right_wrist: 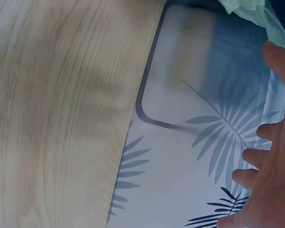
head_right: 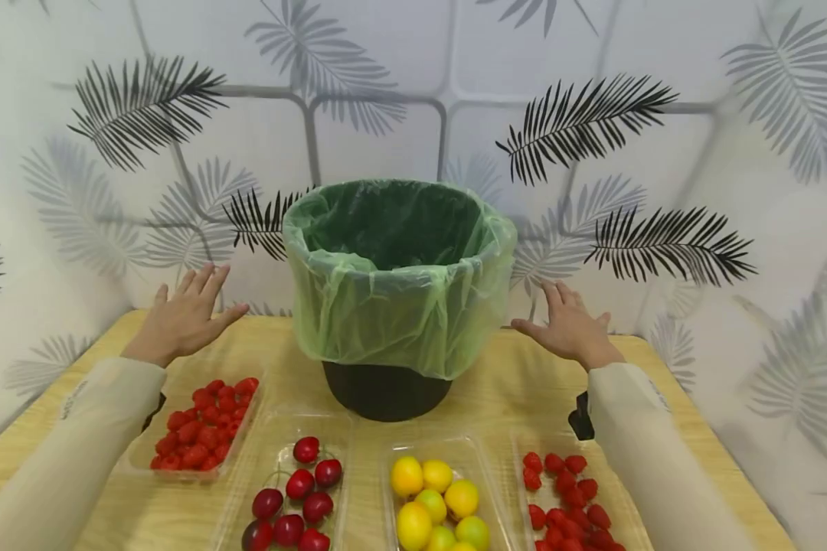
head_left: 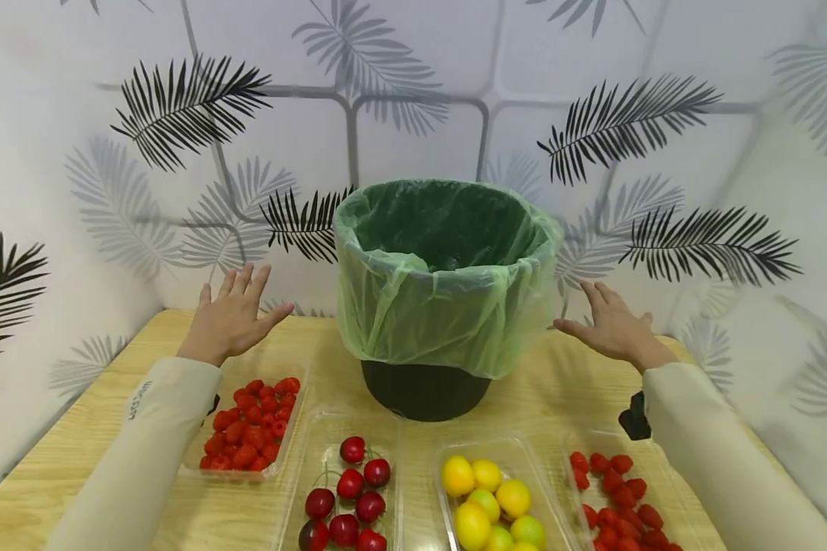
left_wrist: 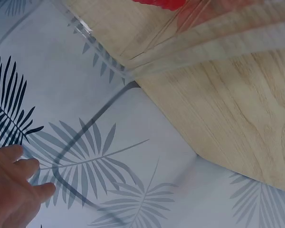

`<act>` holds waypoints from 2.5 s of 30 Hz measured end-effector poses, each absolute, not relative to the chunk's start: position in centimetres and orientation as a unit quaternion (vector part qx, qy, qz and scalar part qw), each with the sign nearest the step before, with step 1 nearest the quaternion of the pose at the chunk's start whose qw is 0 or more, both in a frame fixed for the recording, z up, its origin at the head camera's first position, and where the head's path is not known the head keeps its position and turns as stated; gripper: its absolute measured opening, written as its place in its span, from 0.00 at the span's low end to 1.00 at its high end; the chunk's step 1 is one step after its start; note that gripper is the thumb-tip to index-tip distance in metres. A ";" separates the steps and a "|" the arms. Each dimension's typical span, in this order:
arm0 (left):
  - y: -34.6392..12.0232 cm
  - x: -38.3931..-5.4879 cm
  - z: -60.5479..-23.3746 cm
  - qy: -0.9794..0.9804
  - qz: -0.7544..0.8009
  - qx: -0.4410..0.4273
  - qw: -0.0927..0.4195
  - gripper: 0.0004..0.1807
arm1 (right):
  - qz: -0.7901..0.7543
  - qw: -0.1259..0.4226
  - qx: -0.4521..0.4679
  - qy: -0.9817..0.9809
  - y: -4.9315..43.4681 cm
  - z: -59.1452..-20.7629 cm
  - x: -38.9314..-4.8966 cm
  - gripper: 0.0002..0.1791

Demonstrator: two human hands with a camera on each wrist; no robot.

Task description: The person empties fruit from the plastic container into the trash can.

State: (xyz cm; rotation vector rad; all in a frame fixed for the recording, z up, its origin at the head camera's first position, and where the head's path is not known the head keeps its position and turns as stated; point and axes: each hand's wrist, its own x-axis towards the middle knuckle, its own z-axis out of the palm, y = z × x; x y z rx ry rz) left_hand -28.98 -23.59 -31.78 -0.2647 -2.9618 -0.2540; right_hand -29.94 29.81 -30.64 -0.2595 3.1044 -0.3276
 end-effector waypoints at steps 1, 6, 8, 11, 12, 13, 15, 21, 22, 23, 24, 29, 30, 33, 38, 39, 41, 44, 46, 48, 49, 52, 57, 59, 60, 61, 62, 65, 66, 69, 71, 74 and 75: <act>-23.7 -29.0 -31.8 -0.989 -0.083 -0.092 0.080 0.47 | -0.107 0.007 -0.084 0.991 30.0 -30.8 -29.8 0.55; -23.9 -29.1 -31.5 -0.987 -0.079 -0.104 0.093 0.45 | -0.114 0.009 -0.090 0.989 30.3 -31.0 -29.4 0.55; -23.9 -28.9 -31.3 -0.986 -0.084 -0.106 0.095 0.45 | -0.117 0.008 -0.094 0.989 30.4 -31.1 -29.1 0.55; -23.6 -28.6 -31.3 -0.984 -0.096 -0.112 0.098 0.44 | -0.121 0.011 -0.093 0.988 30.7 -31.3 -28.8 0.55; -23.4 -28.6 -31.3 -0.983 -0.101 -0.114 0.098 0.43 | -0.123 0.012 -0.092 0.988 30.8 -31.3 -28.6 0.55; -23.3 -28.5 -31.1 -0.982 -0.106 -0.116 0.101 0.43 | -0.125 0.012 -0.091 0.988 30.9 -31.2 -28.5 0.55; -23.2 -28.5 -30.8 -0.980 -0.119 -0.119 0.107 0.41 | -0.129 0.013 -0.091 0.987 31.0 -31.1 -28.2 0.55; -22.8 -28.1 -29.5 -0.974 -0.156 -0.115 0.113 0.39 | -0.149 0.000 -0.127 0.981 31.8 -31.1 -27.0 0.54; -22.8 -28.0 -29.3 -0.974 -0.161 -0.113 0.110 0.39 | -0.155 -0.001 -0.132 0.979 31.9 -31.2 -26.7 0.53; -22.7 -28.0 -29.2 -0.974 -0.167 -0.112 0.108 0.39 | -0.158 0.001 -0.133 0.978 32.0 -31.3 -26.5 0.53; -22.6 -27.9 -29.0 -0.973 -0.170 -0.112 0.107 0.39 | -0.162 0.002 -0.135 0.978 32.1 -31.4 -26.3 0.53; -22.4 -27.5 -28.4 -0.968 -0.188 -0.118 0.114 0.39 | -0.166 0.015 -0.124 0.978 32.6 -32.0 -25.1 0.54; -22.4 -27.5 -28.3 -0.967 -0.191 -0.119 0.117 0.39 | -0.170 0.017 -0.126 0.977 32.7 -32.1 -24.9 0.53; -22.2 -27.3 -27.9 -0.963 -0.206 -0.122 0.125 0.38 | -0.184 0.021 -0.136 0.973 32.8 -32.4 -24.1 0.54; -21.2 -27.4 -26.6 -0.959 -0.223 -0.127 0.121 0.37 | -0.182 0.026 -0.149 0.972 33.4 -33.2 -22.8 0.54; -20.9 -27.5 -26.2 -0.958 -0.228 -0.129 0.120 0.37 | -0.182 0.029 -0.149 0.971 33.6 -33.4 -22.5 0.53; -20.2 -27.8 -25.6 -0.953 -0.241 -0.132 0.124 0.36 | -0.194 0.034 -0.152 0.969 34.0 -33.9 -22.0 0.53; -19.2 -28.2 -24.7 -0.942 -0.281 -0.133 0.125 0.34 | -0.210 0.044 -0.153 0.965 34.6 -34.5 -21.4 0.52; -18.5 -28.4 -24.2 -0.933 -0.315 -0.127 0.115 0.34 | -0.216 0.054 -0.155 0.963 34.9 -35.0 -21.0 0.52; -17.9 -28.3 -23.7 -0.925 -0.346 -0.121 0.098 0.34 | -0.220 0.068 -0.152 0.961 35.2 -35.3 -20.7 0.51; -17.6 -28.3 -23.5 -0.921 -0.359 -0.120 0.091 0.33 | -0.223 0.077 -0.150 0.960 35.4 -35.4 -20.5 0.50; -16.8 -28.3 -23.0 -0.910 -0.387 -0.122 0.080 0.33 | -0.233 0.100 -0.138 0.958 35.8 -35.7 -20.0 0.49; -15.7 -28.4 -22.2 -0.876 -0.463 -0.123 0.052 0.32 | -0.290 0.171 -0.116 0.934 36.2 -36.2 -19.2 0.48; -15.1 -28.5 -21.8 -0.855 -0.504 -0.117 0.023 0.32 | -0.319 0.202 -0.104 0.920 36.2 -36.2 -18.9 0.47; -14.8 -28.5 -21.7 -0.845 -0.522 -0.115 0.009 0.32 | -0.333 0.216 -0.098 0.913 36.2 -36.3 -18.7 0.47; -14.5 -28.5 -21.5 -0.839 -0.533 -0.112 -0.004 0.32 | -0.344 0.227 -0.090 0.906 36.3 -36.3 -18.6 0.47; -14.2 -28.4 -21.3 -0.833 -0.542 -0.109 -0.015 0.32 | -0.358 0.239 -0.081 0.899 36.3 -36.4 -18.4 0.47; -13.3 -28.3 -20.7 -0.825 -0.556 -0.102 -0.032 0.33 | -0.390 0.262 -0.060 0.881 36.3 -36.5 -17.9 0.47; -13.0 -28.3 -20.6 -0.824 -0.556 -0.099 -0.034 0.34 | -0.400 0.269 -0.054 0.874 36.3 -36.5 -17.8 0.47; -12.4 -28.3 -20.3 -0.830 -0.551 -0.082 -0.035 0.35 | -0.422 0.281 -0.039 0.861 36.1 -36.6 -17.4 0.46; -12.0 -28.4 -20.3 -0.833 -0.549 -0.067 -0.038 0.36 | -0.436 0.287 -0.031 0.852 36.0 -36.7 -17.2 0.45; -11.6 -28.5 -20.5 -0.835 -0.547 -0.050 -0.040 0.37 | -0.454 0.292 -0.020 0.841 36.2 -37.0 -16.8 0.45; -11.5 -28.5 -20.5 -0.834 -0.547 -0.048 -0.041 0.37 | -0.459 0.295 -0.020 0.838 36.4 -37.0 -16.7 0.44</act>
